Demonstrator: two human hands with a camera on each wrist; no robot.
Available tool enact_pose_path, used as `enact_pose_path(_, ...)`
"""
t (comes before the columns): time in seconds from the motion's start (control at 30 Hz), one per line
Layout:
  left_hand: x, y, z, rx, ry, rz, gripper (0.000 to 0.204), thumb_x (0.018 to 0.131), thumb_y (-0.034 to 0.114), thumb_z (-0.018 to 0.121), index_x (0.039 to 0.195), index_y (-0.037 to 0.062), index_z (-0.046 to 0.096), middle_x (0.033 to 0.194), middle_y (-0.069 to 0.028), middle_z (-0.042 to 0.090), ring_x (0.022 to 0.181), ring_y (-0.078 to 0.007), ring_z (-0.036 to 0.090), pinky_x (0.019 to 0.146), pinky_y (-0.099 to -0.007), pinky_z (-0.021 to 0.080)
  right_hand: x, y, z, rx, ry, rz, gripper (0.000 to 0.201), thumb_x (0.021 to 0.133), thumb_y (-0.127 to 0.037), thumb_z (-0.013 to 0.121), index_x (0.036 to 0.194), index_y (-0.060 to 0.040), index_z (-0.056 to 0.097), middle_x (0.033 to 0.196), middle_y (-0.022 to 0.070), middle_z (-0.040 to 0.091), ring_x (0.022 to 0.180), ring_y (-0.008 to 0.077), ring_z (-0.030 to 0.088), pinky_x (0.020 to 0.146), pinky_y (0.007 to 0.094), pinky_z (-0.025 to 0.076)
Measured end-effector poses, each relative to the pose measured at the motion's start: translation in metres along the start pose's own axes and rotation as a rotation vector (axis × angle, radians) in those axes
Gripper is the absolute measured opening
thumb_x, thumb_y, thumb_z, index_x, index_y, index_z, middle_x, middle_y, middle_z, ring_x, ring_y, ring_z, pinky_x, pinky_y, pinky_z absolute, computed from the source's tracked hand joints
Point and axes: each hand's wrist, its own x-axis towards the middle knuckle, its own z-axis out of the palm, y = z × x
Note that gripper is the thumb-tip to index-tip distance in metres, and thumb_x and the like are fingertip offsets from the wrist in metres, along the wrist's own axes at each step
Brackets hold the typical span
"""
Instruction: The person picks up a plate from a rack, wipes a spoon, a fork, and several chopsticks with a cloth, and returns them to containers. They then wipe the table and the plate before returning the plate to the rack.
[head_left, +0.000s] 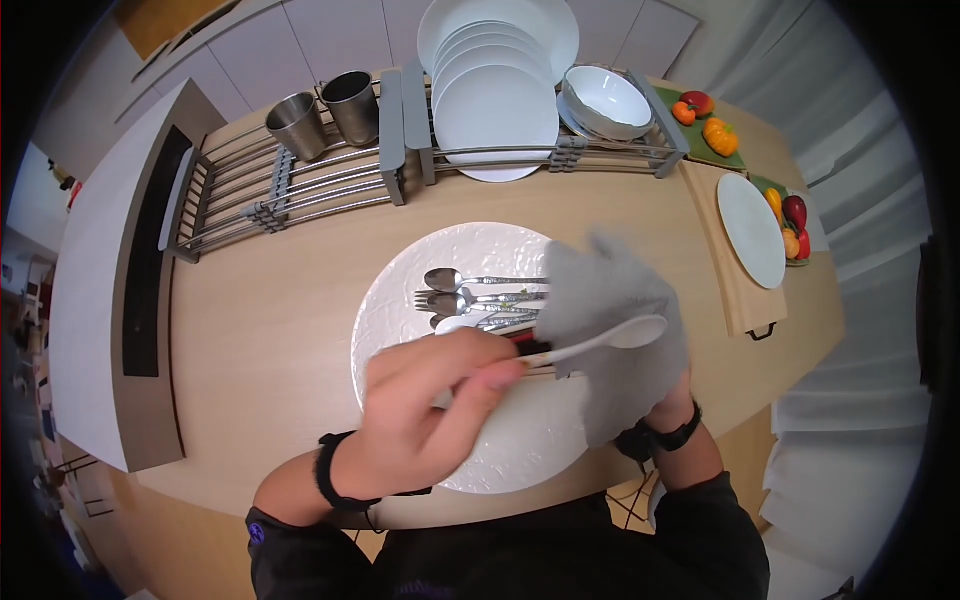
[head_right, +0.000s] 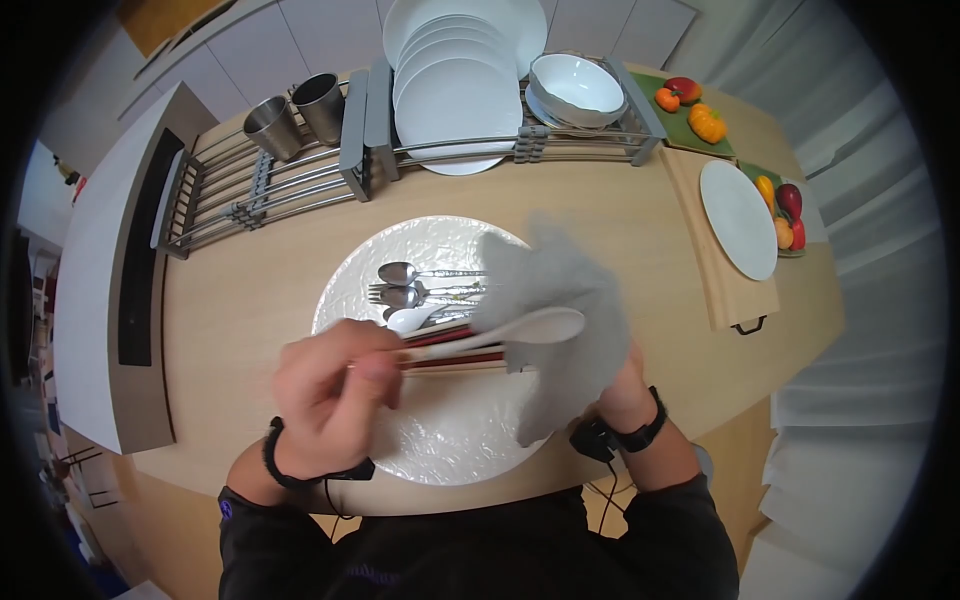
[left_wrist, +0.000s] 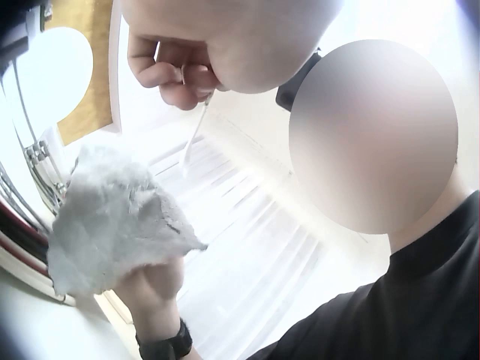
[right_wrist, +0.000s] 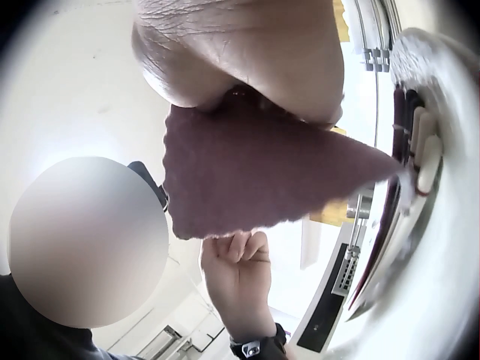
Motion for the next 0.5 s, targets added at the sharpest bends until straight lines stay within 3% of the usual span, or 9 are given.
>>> enact_pose_path(0.1, 0.0, -0.011, 0.018, 0.003, -0.064, -0.025, 0.017, 0.1, 0.006, 0.061, 0.093, -0.0062, 0.071, 0.069, -0.009, 0.067, 0.052, -0.0129, 0.06, 0.052, -0.0261, 0.047, -0.014, 0.007, 0.0, 0.18, -0.049, 0.081, 0.063, 0.108, -0.045, 0.043, 0.155, -0.0045, 0.037, 0.15, 0.015, 0.05, 0.136, 0.029, 0.053, 0.112, 0.0441, 0.047)
enact_pose_path(0.2, 0.001, -0.02, 0.019, 0.214, -0.031, 0.109, 0.008, 0.092, 0.006, 0.072, 0.093, -0.0022, 0.074, 0.072, -0.0078, 0.069, 0.051, -0.0189, 0.059, 0.052, -0.0296, 0.046, -0.02, 0.006, -0.006, 0.295, -0.02, 0.139, 0.061, 0.107, -0.042, 0.045, 0.154, -0.0038, 0.037, 0.151, 0.0152, 0.05, 0.136, 0.029, 0.053, 0.112, 0.0444, 0.046)
enact_pose_path(0.27, 0.001, -0.022, 0.021, 0.352, -0.034, 0.197, 0.009, 0.091, 0.009, 0.074, 0.087, 0.001, 0.071, 0.068, -0.0064, 0.066, 0.051, -0.0214, 0.058, 0.051, -0.0316, 0.044, -0.015, -0.009, 0.016, 0.34, -0.021, 0.037, 0.055, 0.106, -0.033, 0.051, 0.151, -0.0023, 0.041, 0.148, 0.0156, 0.051, 0.134, 0.0283, 0.054, 0.11, 0.0439, 0.046)
enact_pose_path(0.37, -0.002, -0.021, 0.029, 0.459, -0.09, 0.249, 0.022, 0.091, 0.014, 0.076, 0.075, 0.0057, 0.063, 0.059, -0.0044, 0.058, 0.051, -0.0228, 0.057, 0.048, -0.0339, 0.04, -0.007, -0.004, 0.027, -0.032, 0.084, -0.24, 0.043, 0.099, -0.015, 0.063, 0.137, 0.0001, 0.052, 0.129, 0.0139, 0.064, 0.116, 0.0235, 0.064, 0.097, 0.0373, 0.053)
enact_pose_path(0.43, -0.005, -0.023, 0.033, 0.498, -0.179, 0.278, 0.027, 0.091, 0.015, 0.075, 0.071, 0.0067, 0.059, 0.057, -0.0044, 0.056, 0.05, -0.0227, 0.056, 0.048, -0.034, 0.04, -0.005, -0.01, 0.031, 0.08, 0.151, -0.2, 0.034, 0.093, -0.005, 0.065, 0.126, 0.0012, 0.057, 0.112, 0.0115, 0.067, 0.099, 0.0191, 0.067, 0.084, 0.0318, 0.055)
enact_pose_path(0.47, -0.007, -0.025, 0.034, 0.422, -0.249, 0.239, 0.014, 0.09, 0.013, 0.075, 0.082, 0.0048, 0.067, 0.065, -0.0084, 0.062, 0.052, -0.0269, 0.057, 0.05, -0.0367, 0.042, -0.004, -0.012, 0.032, 0.138, 0.183, -0.178, 0.031, 0.09, 0.001, 0.066, 0.12, 0.0017, 0.059, 0.104, 0.0102, 0.069, 0.09, 0.0169, 0.069, 0.078, 0.029, 0.055)
enact_pose_path(0.5, -0.007, -0.028, 0.035, 0.384, -0.297, 0.224, 0.015, 0.091, 0.014, 0.074, 0.082, 0.0047, 0.066, 0.064, -0.0088, 0.061, 0.052, -0.0277, 0.057, 0.051, -0.0377, 0.043, -0.004, -0.013, 0.026, 0.1, 0.143, -0.178, 0.032, 0.091, -0.001, 0.064, 0.122, 0.0009, 0.057, 0.107, 0.0093, 0.067, 0.093, 0.0173, 0.067, 0.081, 0.0297, 0.054)
